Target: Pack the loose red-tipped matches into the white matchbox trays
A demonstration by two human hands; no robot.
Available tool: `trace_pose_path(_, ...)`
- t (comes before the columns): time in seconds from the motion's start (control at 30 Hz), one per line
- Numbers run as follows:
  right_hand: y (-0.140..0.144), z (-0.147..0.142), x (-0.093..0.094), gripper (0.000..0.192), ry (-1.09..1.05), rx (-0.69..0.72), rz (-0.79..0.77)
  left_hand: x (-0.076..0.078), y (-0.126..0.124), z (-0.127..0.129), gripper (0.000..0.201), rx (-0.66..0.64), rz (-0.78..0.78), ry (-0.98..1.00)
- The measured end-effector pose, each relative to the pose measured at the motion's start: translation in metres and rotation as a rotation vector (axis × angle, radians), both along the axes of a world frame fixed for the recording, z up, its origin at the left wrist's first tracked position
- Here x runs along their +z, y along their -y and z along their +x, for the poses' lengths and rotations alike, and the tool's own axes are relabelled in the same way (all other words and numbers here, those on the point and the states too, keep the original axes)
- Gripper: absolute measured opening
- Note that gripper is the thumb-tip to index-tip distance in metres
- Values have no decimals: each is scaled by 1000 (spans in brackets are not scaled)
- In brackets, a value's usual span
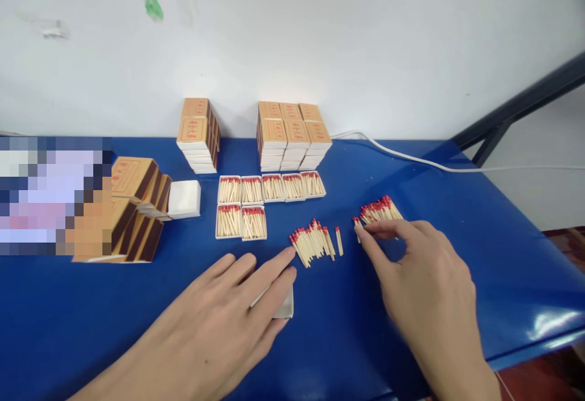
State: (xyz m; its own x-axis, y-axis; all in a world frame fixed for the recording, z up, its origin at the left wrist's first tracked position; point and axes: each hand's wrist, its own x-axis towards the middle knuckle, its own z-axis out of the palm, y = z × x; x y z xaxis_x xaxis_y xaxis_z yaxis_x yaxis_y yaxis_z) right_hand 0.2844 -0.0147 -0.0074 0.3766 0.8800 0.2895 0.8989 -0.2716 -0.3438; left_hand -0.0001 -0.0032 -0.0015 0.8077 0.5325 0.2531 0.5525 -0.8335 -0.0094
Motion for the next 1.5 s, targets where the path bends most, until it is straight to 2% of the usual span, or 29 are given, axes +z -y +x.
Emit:
trace_pose_path(0.13,0,-2,0,64,-9,4,-7,1,0,0,58,1,4,3)
trace_pose_path(0.33,1,-8,2,49,-58,-11,-27,2,-1,2,59,-1,2,7)
trace_pose_path(0.73,-1,-35,4,36,-153,111,8,2,-1,2,60,5,41,12)
trace_pose_path(0.83,-1,-29,4,35,-127,95,29,1,-1,2,61,0,40,3)
trace_pose_path(1.0,0,-10,4,44,42,-41,40,1,-2,2,63,-9,20,-4)
trace_pose_path(1.17,-1,-1,0,42,72,-33,22,-1,-1,1,58,-15,21,4)
trace_pose_path(1.5,-5,-2,-3,36,64,-72,25,1,-2,0,49,-43,-26,-26)
